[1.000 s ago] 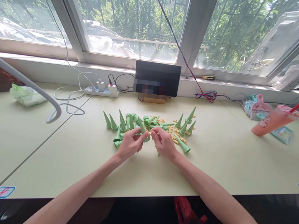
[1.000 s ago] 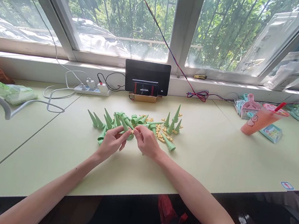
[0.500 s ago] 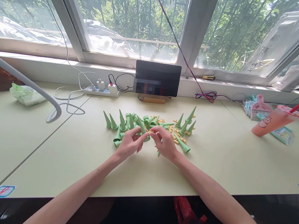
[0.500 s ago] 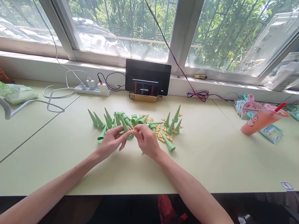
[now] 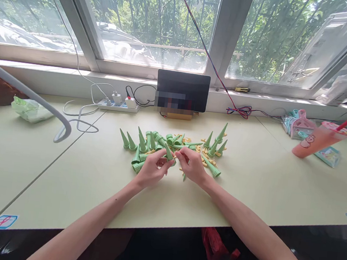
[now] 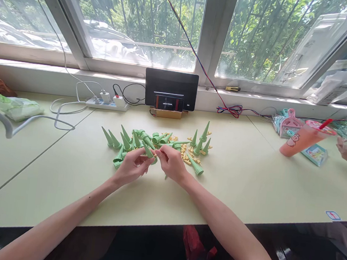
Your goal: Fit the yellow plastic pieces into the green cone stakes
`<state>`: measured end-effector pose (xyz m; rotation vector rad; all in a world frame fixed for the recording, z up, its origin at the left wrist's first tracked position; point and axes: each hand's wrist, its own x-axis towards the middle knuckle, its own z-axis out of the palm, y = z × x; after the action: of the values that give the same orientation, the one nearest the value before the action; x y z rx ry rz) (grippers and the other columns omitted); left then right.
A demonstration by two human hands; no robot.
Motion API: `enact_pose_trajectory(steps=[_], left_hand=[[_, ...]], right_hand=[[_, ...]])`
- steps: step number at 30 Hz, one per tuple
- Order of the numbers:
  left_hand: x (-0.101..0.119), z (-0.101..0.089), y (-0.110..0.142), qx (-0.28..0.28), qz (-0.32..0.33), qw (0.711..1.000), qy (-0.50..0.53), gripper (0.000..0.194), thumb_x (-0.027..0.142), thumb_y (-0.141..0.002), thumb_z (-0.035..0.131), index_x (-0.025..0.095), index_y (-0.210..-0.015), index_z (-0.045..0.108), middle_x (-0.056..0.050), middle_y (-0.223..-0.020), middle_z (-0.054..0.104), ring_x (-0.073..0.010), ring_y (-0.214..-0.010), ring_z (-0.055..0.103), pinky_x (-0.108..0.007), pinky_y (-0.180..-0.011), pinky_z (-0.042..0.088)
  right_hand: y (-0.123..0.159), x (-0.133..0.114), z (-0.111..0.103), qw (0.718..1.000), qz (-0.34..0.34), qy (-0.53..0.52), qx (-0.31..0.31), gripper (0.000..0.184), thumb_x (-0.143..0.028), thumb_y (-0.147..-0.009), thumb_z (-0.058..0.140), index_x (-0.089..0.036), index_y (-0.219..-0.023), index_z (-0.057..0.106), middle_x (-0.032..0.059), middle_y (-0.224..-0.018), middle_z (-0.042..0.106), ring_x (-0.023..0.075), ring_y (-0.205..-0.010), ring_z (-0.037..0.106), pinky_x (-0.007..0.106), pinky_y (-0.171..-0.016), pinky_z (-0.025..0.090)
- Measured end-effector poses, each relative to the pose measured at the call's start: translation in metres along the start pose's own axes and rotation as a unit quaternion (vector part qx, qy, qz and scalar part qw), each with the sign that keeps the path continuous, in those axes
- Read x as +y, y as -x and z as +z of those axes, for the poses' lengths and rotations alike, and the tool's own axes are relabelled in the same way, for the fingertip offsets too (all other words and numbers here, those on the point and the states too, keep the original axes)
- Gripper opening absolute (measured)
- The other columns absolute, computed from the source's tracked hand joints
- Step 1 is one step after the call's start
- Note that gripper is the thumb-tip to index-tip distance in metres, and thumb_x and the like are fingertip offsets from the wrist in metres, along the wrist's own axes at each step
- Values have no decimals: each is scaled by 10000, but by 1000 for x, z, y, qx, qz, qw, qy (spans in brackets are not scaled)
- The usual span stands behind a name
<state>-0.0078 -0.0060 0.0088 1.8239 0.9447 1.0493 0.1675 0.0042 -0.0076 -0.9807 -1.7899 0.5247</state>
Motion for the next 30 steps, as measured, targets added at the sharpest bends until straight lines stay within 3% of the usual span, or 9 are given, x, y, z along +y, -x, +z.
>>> enact_pose_trajectory(steps=[5,11,17,22,26,30], left_hand=[[-9,2,0,8,41,998,-41,171,315,-919,566,177,-825,527,4,-764,514,-68,-517,479,-219,-457,474],[-13,2,1,19,49,997,-52,176,336,-906,581,182,-828,546,-8,-785,543,-76,-516,489,-231,-460,475],[-3,3,0,24,6,999,-34,227,385,-891,604,181,-812,546,21,-670,518,-82,-466,502,-228,-430,449],[6,0,0,-2,-59,997,52,273,427,-874,643,185,-801,540,68,-505,442,-81,-386,466,-215,-393,378],[10,-4,-2,-4,-78,992,97,256,427,-860,669,177,-870,613,55,-561,508,-65,-370,454,-223,-402,358],[9,-6,-3,-2,-86,988,124,255,424,-872,653,175,-927,658,53,-574,529,-49,-355,415,-234,-431,393]], right_hand=[[0,1,1,1000,-2,9,-6,341,-369,-981,456,-206,-681,459,-34,-577,421,113,-525,355,248,-522,307],[2,1,2,1000,6,10,-2,297,-370,-978,458,-198,-745,523,-42,-570,436,105,-502,360,240,-517,320],[2,2,2,1000,11,1,-8,250,-366,-996,441,-190,-933,607,-45,-583,464,102,-492,376,229,-516,335],[2,1,2,1000,-9,-2,-7,268,-371,-1001,444,-191,-991,642,5,-711,621,108,-534,438,234,-541,381],[2,-1,1,999,-25,-17,-18,239,-341,-993,468,-192,-1072,638,53,-878,687,117,-572,515,251,-574,437],[1,-1,0,998,-45,-25,-25,224,-316,-985,488,-201,-1114,631,67,-917,668,128,-611,542,261,-588,459]])
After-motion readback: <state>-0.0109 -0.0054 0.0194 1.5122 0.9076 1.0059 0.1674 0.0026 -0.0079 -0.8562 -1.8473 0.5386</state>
